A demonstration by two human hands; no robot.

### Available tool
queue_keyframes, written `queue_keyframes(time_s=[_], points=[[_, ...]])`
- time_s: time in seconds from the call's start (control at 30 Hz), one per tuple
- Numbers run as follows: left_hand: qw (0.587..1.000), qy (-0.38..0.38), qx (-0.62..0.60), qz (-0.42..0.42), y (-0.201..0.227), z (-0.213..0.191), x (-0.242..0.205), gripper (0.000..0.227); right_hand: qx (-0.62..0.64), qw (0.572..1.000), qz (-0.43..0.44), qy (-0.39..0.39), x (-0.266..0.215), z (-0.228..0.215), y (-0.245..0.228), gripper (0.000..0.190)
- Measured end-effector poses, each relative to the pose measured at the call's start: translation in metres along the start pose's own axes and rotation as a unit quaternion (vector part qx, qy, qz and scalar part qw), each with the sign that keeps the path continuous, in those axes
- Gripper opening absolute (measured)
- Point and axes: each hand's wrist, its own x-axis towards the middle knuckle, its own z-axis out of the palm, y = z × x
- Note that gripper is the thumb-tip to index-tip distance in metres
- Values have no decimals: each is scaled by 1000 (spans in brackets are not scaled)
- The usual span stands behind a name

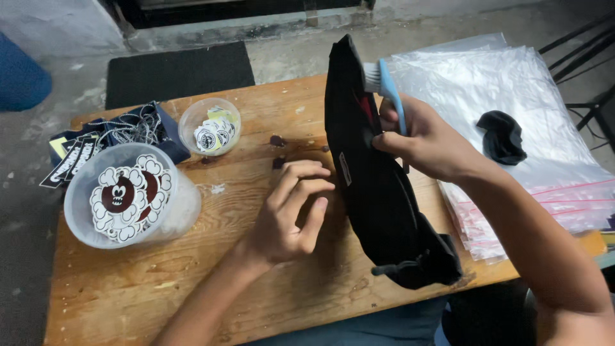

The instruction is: The person cleans a black bag with a brush and a cloth, then attaches a keychain to it. They then place the bag into a plastic bag and seal it.

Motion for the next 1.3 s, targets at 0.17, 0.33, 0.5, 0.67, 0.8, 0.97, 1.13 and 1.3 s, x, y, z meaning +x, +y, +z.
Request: queue_keyframes(time_s=[0.17,0.33,0.5,0.67,0.8,0.97,1.13,1.3], points=[[1000,19,16,17,11,3,18,15,90,996,-7,-18,-1,-7,17,29],[1000,-5,28,6,-11,27,9,15,-13,992,124,-33,15,15,77,14],[940,-286,178,-62,-41,58,-17,22,-444,887,50,-119,9,19,121,37],[928,-292,224,-48,-53,80,-4,19,-409,910,37,-58,1,-37,101,36],[936,-292,174,-89,-61,110,23,22,-505,862,10,46,16,-104,119,28],[947,-285,98,-113,-82,158,50,14,-543,832,35,106,61,-156,168,24],[947,-278,57,-149,-81,157,59,13,-587,801,28,113,79,-145,168,17],[962,-214,90,-146,-69,85,55,9,-654,746,-11,123,91,-113,120,19]])
